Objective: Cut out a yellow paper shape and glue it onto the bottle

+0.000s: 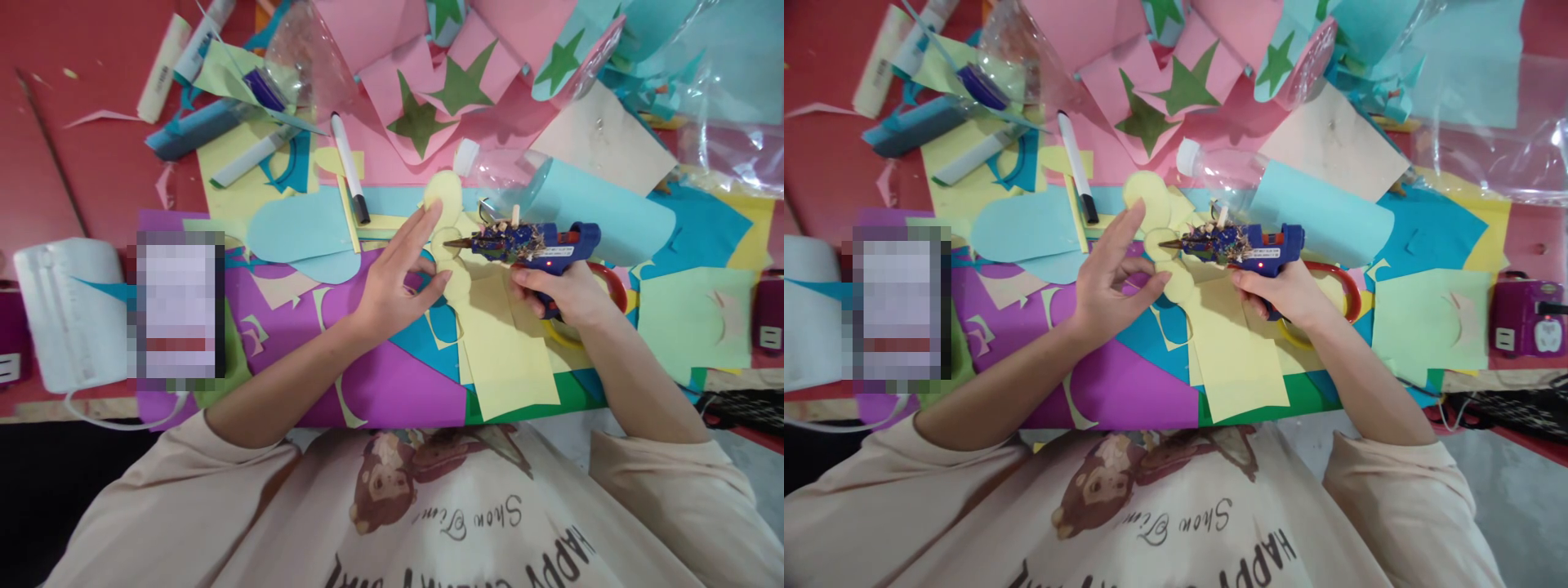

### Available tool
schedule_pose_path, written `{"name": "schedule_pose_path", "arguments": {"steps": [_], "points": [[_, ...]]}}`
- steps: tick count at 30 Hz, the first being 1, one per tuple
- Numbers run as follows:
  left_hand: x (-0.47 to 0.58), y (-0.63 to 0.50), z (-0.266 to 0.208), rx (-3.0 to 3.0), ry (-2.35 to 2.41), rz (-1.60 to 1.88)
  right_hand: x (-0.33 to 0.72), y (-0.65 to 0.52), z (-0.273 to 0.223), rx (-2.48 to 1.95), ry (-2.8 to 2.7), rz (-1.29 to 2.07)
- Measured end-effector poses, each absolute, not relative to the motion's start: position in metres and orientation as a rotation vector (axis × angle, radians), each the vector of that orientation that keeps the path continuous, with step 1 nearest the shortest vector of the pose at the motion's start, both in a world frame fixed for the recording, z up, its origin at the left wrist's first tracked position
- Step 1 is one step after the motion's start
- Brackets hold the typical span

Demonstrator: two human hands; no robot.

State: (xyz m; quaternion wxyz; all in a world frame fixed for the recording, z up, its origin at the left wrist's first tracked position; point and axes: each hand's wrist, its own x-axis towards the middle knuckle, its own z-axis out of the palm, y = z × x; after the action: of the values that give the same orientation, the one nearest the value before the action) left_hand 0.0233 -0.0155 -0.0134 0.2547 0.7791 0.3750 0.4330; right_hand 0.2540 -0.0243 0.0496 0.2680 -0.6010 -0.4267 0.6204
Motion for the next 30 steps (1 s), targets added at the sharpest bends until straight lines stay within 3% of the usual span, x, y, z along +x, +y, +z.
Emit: {"name": "schedule_pose_path", "arguments": {"steps": [15, 30], "points": [[0.024, -0.016, -0.011, 2.036, 1.036, 1.252, 0.261, -0.022, 0.045, -1.589, -1.147, 1.635], [0.024, -0.013, -0.016, 2.045, 1.057, 1.097, 0.261, -0.029, 0.045, -1.586, -1.23, 1.455]]}}
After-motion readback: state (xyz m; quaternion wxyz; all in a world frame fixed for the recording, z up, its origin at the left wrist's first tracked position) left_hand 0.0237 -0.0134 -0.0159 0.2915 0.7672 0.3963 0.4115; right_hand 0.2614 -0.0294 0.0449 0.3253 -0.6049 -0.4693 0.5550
